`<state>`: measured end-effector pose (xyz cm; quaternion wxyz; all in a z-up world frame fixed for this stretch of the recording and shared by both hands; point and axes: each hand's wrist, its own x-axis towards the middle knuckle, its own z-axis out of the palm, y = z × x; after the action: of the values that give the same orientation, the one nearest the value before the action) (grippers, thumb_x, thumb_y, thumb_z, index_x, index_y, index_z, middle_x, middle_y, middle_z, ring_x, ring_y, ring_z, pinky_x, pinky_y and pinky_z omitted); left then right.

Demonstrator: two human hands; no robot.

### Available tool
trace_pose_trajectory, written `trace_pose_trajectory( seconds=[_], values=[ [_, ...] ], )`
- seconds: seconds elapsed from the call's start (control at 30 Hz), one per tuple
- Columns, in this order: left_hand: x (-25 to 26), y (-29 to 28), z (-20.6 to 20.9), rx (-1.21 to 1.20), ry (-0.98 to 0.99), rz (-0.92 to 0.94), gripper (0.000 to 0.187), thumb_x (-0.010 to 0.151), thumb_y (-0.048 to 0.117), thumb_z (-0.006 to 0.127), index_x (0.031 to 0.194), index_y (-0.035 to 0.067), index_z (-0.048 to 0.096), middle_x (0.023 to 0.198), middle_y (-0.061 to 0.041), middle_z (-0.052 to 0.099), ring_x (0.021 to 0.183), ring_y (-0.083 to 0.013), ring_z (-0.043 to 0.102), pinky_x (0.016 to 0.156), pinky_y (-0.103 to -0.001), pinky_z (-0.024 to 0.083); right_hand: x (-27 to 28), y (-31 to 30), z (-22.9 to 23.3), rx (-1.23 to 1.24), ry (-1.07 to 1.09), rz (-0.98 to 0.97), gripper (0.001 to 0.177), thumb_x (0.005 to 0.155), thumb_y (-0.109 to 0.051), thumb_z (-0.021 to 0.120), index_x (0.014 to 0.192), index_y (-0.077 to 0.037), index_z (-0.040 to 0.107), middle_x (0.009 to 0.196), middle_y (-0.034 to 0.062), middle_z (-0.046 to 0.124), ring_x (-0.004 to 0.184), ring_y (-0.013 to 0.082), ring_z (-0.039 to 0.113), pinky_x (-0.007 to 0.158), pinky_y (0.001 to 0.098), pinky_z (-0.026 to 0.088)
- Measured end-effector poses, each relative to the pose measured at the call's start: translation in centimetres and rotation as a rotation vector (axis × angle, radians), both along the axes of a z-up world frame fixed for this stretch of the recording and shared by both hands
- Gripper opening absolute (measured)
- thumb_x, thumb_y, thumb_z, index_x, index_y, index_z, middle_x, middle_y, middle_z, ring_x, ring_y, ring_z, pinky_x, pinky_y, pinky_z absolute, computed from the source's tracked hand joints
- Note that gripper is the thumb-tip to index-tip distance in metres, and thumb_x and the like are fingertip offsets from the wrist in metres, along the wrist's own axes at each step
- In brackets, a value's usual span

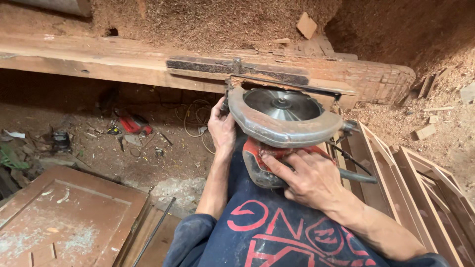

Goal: The person uses a circular saw to cut into a thick wooden beam in a dusty workshop. They grip the saw with both hands and guide it along the wood while standing on a floor covered in sawdust.

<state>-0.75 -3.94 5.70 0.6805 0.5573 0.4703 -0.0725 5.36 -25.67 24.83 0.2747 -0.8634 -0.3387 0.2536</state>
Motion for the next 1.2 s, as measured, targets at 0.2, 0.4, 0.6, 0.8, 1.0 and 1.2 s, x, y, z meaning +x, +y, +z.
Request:
trace_pose_trajectory(
  seconds=[0.2, 0.4, 0.6, 0.8, 1.0, 1.2],
  values=[
    [-0.6, 1.0, 2.9, 0.377, -0.105, -0.019, 0.057, 0.092, 0.006, 0.070, 0.143, -0.007, 0.047, 0.140, -0.014, 0.055, 0.126, -0.0209, 0.056, 0.104, -0.036, 0.048, 0.4, 1.2, -2.8, -0.003, -0.031, 0.041, 0.092, 0.048, -0.016, 0.080, 0.138, -0.024, 0.061, 0.079, 0.0068, 0.063, 0.071, 0.0290, 0.067, 0.058, 0.0427, 0.056],
    [-0.7, -0.9, 10.7, 0.749, -0.664, -0.361, 0.034, 0.088, 0.024, 0.066, 0.116, 0.004, 0.063, 0.118, -0.014, 0.066, 0.116, -0.0306, 0.065, 0.103, -0.043, 0.054, 0.9, -0.7, -5.4, 0.044, 0.077, 0.037, 0.094, 0.046, -0.015, 0.079, 0.138, -0.026, 0.061, 0.077, 0.0052, 0.063, 0.063, 0.0279, 0.066, 0.056, 0.0421, 0.056],
    [2.8, -5.2, 12.1, 0.780, -0.937, -0.663, 0.047, 0.085, 0.047, 0.080, 0.110, 0.009, 0.066, 0.115, -0.009, 0.066, 0.103, -0.0294, 0.066, 0.091, -0.045, 0.053, 1.6, -2.7, -7.6, 0.250, 0.072, 0.040, 0.064, 0.051, -0.021, 0.080, 0.112, -0.012, 0.061, 0.091, 0.0081, 0.066, 0.079, 0.0308, 0.070, 0.067, 0.0423, 0.058],
    [2.2, -5.7, 12.1, 0.845, -0.845, -0.652, 0.032, 0.091, 0.035, 0.076, 0.101, 0.007, 0.064, 0.106, -0.009, 0.068, 0.088, -0.0286, 0.067, 0.081, -0.043, 0.054, 4.0, -3.5, -5.4, 0.280, 0.182, 0.056, 0.055, 0.058, -0.017, 0.081, 0.110, -0.005, 0.068, 0.095, 0.0127, 0.069, 0.085, 0.0342, 0.070, 0.072, 0.0429, 0.057],
    [3.1, -6.3, 12.4, 0.840, -0.811, -0.611, 0.022, 0.090, 0.027, 0.073, 0.090, 0.007, 0.063, 0.090, -0.006, 0.067, 0.079, -0.0253, 0.065, 0.077, -0.041, 0.052, 5.7, -8.7, -8.1, -0.071, 0.142, -0.602, 0.028, 0.097, -0.025, 0.076, 0.110, -0.002, 0.070, 0.081, 0.0143, 0.069, 0.069, 0.0269, 0.068, 0.064, 0.0402, 0.053],
    [3.7, -6.3, 12.8, 0.823, -0.794, -0.622, 0.019, 0.089, 0.023, 0.074, 0.087, 0.007, 0.063, 0.087, -0.005, 0.067, 0.077, -0.0244, 0.065, 0.077, -0.041, 0.052, 7.8, -12.0, -12.0, -0.210, 0.774, -0.329, 0.036, 0.098, -0.037, 0.063, 0.089, -0.003, 0.065, 0.066, 0.0167, 0.064, 0.060, 0.0311, 0.064, 0.059, 0.0430, 0.051]
  ],
)
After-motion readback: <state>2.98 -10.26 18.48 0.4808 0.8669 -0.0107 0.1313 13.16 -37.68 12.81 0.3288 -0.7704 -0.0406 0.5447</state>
